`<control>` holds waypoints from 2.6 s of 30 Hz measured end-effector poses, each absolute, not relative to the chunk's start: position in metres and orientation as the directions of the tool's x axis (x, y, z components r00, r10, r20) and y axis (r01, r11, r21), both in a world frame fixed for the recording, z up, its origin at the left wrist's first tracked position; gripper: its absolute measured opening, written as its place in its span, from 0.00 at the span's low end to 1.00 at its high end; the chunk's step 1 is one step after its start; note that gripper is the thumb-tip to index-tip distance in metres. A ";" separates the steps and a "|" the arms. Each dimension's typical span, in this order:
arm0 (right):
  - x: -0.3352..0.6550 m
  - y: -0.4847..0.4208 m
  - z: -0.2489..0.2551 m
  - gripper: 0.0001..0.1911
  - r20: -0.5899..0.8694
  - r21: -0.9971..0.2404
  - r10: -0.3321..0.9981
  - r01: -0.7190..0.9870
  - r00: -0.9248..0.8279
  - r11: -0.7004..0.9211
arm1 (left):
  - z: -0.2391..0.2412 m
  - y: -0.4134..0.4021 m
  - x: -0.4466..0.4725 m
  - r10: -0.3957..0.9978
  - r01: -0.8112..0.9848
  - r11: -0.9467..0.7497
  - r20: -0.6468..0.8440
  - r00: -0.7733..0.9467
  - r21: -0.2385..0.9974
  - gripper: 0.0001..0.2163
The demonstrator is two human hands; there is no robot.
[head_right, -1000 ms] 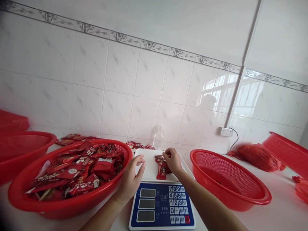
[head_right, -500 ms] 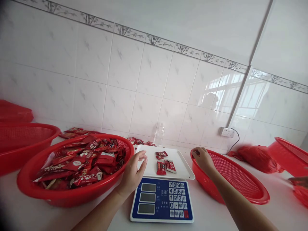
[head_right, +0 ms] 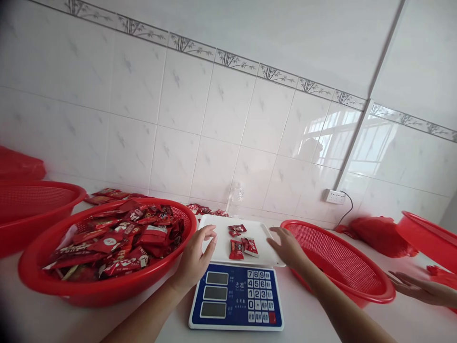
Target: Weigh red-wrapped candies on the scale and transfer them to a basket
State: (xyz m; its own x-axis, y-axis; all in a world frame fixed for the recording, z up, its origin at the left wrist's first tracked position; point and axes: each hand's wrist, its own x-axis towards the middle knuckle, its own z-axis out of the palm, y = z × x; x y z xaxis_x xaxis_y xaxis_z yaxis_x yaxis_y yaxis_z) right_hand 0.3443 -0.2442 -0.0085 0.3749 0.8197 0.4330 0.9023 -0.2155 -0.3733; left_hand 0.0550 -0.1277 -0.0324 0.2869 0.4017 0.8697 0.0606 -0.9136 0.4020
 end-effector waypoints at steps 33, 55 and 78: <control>0.295 -0.237 0.007 0.17 0.566 -0.661 0.749 0.732 0.343 0.164 | -0.030 -0.130 0.055 0.384 0.056 -0.921 0.877 0.290 0.385 0.13; 0.314 -0.217 -0.010 0.14 0.508 -0.583 0.776 0.812 0.374 -0.009 | -0.029 -0.131 0.056 0.362 0.091 -0.932 0.882 0.302 0.351 0.12; 0.249 -0.136 -0.003 0.15 0.349 -0.120 0.934 0.992 0.075 -0.035 | -0.025 -0.136 0.056 0.363 0.098 -0.931 0.873 0.326 0.351 0.13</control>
State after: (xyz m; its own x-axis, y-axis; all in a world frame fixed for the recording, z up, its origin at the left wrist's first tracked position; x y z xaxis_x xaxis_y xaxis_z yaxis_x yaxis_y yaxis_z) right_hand 0.2492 -0.1357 -0.0031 0.0749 0.9342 0.3489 0.9921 -0.0346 -0.1203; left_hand 0.0563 -0.1356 -0.0246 0.3262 0.3630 0.8728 0.0980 -0.9313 0.3507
